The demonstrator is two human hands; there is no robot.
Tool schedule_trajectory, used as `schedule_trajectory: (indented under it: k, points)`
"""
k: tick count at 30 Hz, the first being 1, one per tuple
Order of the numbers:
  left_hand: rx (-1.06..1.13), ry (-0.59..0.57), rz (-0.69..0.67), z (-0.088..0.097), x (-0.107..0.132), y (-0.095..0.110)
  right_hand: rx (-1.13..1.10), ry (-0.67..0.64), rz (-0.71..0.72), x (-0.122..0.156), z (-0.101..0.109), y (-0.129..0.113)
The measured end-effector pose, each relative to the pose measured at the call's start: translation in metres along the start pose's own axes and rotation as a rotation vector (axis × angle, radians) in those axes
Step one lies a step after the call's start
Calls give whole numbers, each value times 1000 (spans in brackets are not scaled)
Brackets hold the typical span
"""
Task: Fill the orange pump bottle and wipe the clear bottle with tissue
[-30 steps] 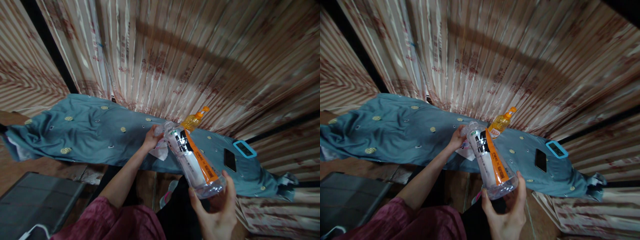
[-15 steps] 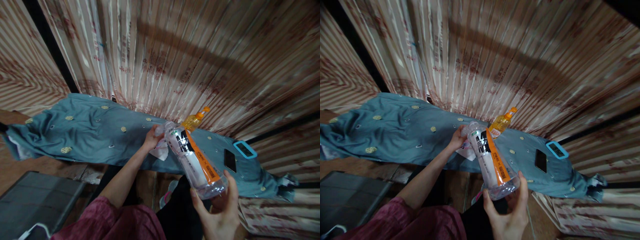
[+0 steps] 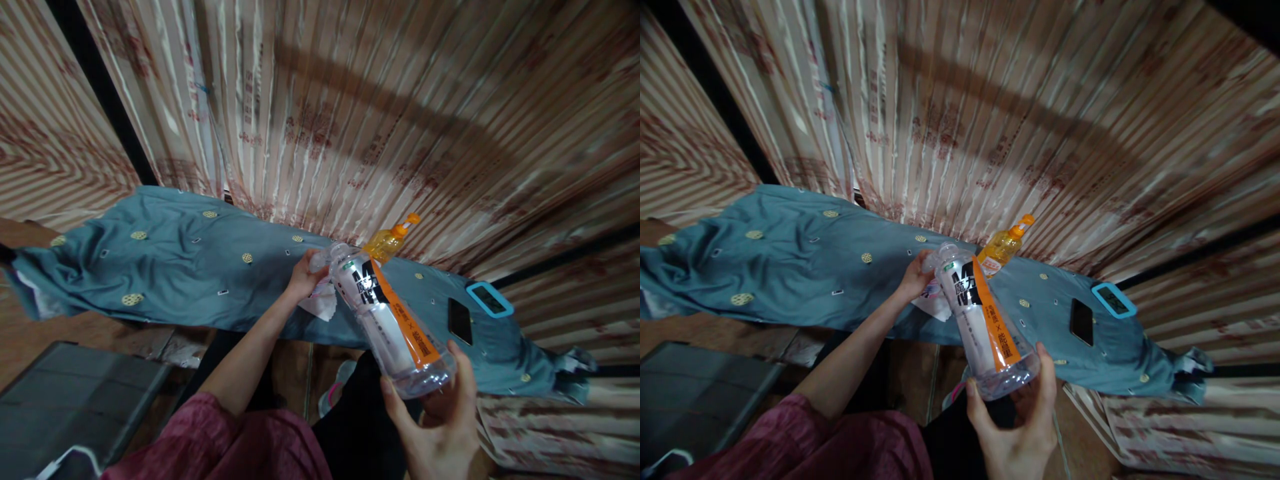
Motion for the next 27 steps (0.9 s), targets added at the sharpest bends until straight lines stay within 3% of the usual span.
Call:
schedule_trajectory:
  k: [12, 21, 27]
  points:
    - [6, -4, -7, -1, -2, -5, 20, 10, 1, 1, 1, 5]
    - [42, -12, -12, -2, -1, -1, 12, 42, 53, -1, -3, -16]
    - [38, -9, 13, -2, 1, 1, 22, 22, 30, -1, -1, -9]
Point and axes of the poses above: each hand's wrist, its own x-axis away from the middle knuckle, its own z-axis out of the back of the hand, y = z × x, the point moved 8 cm from there along -x, towards the middle knuckle, and after that the axes turned 8 degrees about -y, right-handed, at the moved point
